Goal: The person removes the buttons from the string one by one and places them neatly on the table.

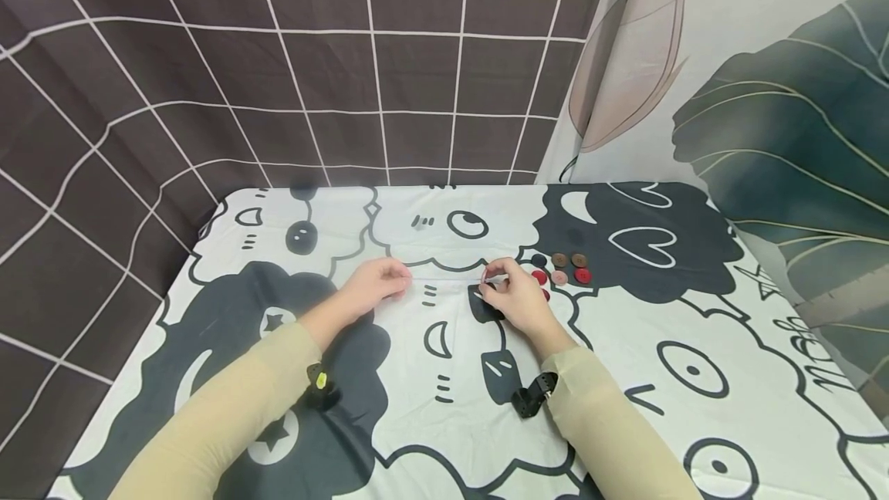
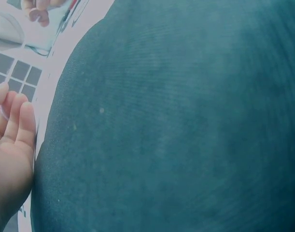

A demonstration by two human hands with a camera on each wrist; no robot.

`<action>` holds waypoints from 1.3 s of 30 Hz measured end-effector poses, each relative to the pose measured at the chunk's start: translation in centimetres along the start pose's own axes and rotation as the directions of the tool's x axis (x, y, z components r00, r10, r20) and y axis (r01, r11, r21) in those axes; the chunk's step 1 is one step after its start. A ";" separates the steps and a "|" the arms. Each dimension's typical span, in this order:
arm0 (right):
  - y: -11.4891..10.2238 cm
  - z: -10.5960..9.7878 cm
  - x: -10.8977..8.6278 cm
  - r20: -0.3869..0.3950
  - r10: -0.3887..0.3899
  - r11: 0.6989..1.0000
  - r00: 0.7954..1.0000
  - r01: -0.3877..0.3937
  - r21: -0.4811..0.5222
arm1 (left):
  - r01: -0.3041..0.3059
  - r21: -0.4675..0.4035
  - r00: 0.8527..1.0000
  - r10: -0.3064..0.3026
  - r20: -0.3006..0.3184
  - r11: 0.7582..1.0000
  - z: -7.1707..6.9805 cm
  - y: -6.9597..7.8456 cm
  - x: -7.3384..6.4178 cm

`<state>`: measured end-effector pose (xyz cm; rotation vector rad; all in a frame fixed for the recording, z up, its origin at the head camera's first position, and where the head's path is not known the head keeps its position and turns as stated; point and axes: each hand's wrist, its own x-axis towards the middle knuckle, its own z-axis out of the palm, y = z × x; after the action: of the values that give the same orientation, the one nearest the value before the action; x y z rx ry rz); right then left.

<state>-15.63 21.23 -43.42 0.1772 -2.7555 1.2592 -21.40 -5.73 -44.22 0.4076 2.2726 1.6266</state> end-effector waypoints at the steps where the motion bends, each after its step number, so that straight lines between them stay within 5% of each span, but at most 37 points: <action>1: 0.0 0.0 0.0 0.002 -0.004 1.000 1.000 0.004 0.002 | 0.003 0.001 1.000 -0.003 -0.002 1.000 0.0 -0.1 0.0; 16: 0.7 -0.9 -0.4 -0.014 -0.030 0.999 0.999 0.030 0.034 | 0.014 0.011 1.000 -0.014 0.000 1.000 0.0 -0.2 0.1; 39: 1.9 -2.1 -0.6 -0.043 0.002 0.996 0.999 -0.005 -0.086 | 0.000 0.010 1.000 0.000 -0.004 1.000 0.0 -0.4 0.1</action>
<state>-15.21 24.09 -43.50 0.1365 -2.7681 1.1290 -21.51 -5.84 -44.58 0.4068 2.2844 1.6176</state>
